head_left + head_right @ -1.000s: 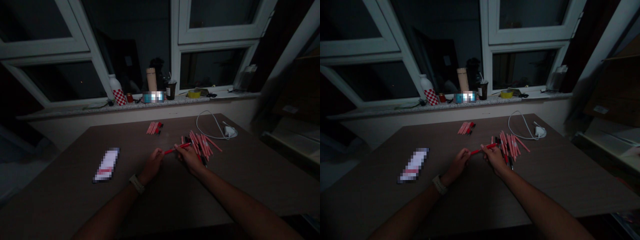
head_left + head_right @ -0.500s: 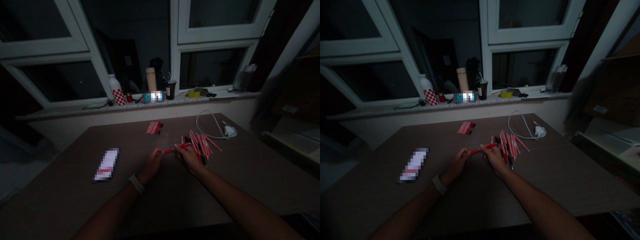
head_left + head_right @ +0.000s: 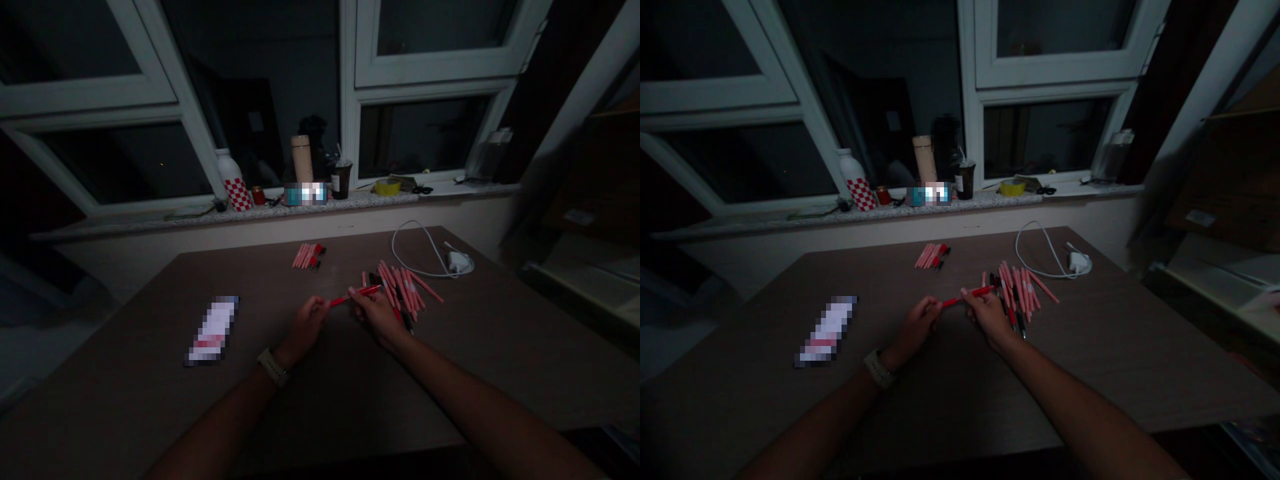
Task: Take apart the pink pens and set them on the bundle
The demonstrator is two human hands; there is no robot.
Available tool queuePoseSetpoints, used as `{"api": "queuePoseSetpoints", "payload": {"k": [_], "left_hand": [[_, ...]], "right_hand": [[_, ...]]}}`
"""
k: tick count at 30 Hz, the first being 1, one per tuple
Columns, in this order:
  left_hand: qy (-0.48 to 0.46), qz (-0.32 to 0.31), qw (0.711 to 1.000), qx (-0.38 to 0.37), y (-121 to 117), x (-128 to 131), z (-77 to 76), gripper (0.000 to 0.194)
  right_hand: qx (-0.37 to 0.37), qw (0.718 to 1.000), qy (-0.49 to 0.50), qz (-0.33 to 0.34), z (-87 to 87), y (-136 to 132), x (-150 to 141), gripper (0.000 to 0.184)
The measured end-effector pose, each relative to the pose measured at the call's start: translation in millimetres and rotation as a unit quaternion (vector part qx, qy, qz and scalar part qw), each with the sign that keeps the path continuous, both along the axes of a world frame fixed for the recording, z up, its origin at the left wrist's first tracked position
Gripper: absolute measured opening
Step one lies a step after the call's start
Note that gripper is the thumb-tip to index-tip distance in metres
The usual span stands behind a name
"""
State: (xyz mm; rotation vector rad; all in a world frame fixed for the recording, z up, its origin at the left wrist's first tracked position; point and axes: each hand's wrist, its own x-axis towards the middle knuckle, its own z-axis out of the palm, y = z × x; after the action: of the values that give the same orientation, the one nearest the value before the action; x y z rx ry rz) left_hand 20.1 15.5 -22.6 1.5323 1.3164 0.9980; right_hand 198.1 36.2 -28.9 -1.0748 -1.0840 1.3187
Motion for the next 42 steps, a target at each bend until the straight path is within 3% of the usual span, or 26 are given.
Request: {"api": "queuePoseSetpoints", "payload": {"k": [9,14,21,29,42], "left_hand": [[0.039,0.013,0.999,0.011,2.5,-1.3,-0.6,0.050],[0.011,0.006,1.000,0.010,0.0,-0.1,2.7,0.038],[0.074,0.023,0.996,0.051,4.5,-2.6,0.7,0.037],[0.106,0.040,0.991,0.073,5.2,-1.0,-0.1,0.038],[0.075,0.070,0.993,0.065,7.1,-3.4,3.0,0.030]], "right_hand": [[0.011,1.000,0.002,0.015,-2.6,0.9,0.5,0.039],[0.004,1.000,0.000,0.011,-1.4,0.5,1.2,0.040],[0.004,1.000,-0.007,0.008,-6.3,4.1,1.1,0.041],[-0.008,1.000,-0.014,-0.010,-0.5,-0.7,0.4,0.042],[-0.002,0.999,0.008,-0.051,-6.2,5.0,4.0,0.041]]}}
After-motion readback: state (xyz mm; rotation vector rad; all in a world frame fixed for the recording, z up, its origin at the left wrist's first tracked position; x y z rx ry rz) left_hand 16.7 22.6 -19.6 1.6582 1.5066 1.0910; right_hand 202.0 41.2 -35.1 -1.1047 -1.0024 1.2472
